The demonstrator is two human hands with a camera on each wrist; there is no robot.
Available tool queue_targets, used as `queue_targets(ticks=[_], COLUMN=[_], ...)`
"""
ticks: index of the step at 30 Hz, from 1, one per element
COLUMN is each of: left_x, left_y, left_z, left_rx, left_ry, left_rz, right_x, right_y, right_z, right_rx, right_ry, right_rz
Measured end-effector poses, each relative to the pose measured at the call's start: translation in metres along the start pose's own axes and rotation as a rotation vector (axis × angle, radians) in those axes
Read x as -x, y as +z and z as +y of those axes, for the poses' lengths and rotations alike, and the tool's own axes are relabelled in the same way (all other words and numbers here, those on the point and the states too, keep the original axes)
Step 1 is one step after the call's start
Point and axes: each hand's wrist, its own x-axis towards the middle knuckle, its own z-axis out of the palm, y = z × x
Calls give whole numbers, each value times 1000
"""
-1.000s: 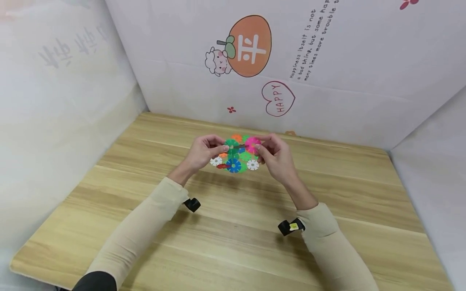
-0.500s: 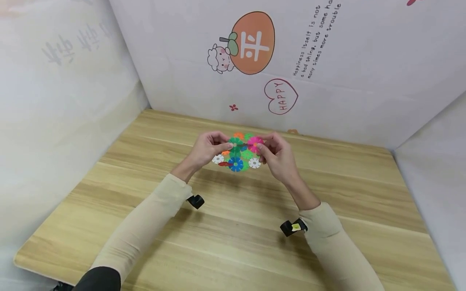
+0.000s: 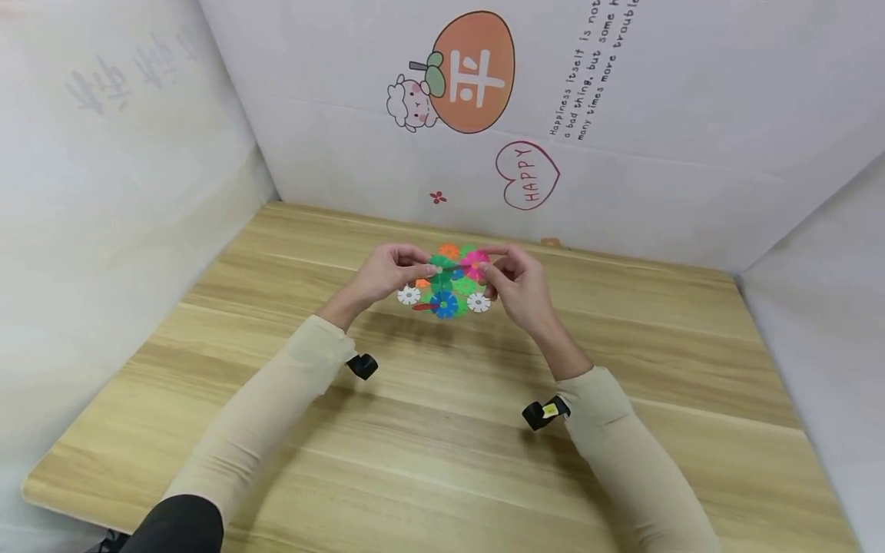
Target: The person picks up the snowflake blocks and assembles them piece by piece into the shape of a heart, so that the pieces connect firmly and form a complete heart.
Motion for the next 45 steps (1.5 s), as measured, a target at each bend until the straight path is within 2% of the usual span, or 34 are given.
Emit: queue_targets(ticks=[5,7,11,17,21,29,35,41,45], left_x=[-3,-7,-19,-33,-38,-39,-32,-26,-24], left_y=[-8,-8,-3,6,12,20,17,10,9], left_z=[2,5,11,15,14,11,8,5,3], left_rx=[-105,-135,-164,-165,-146,-97,-46,-30,-32], left_ry=[46,56,60,45,38,40,17,-11,-19], left_rz=[-13,-13,-54,-116,-129,-93,-59,-15,-7], right_x=[-4,-6,-10,-15,-18,-18,-23,-28,-29], right_y=[3,2,1,-3,-7,-10,-23,-46,-55], right_z=[-4,-2,2,23,34,36,52,78,89], right_rx=[9,11,15,14,15,24,2,149,328], right_ry=[28,31,36,36,39,41,106,239,308], right_rz=[-36,-49,-82,-137,-149,-174,-124,-104,-165])
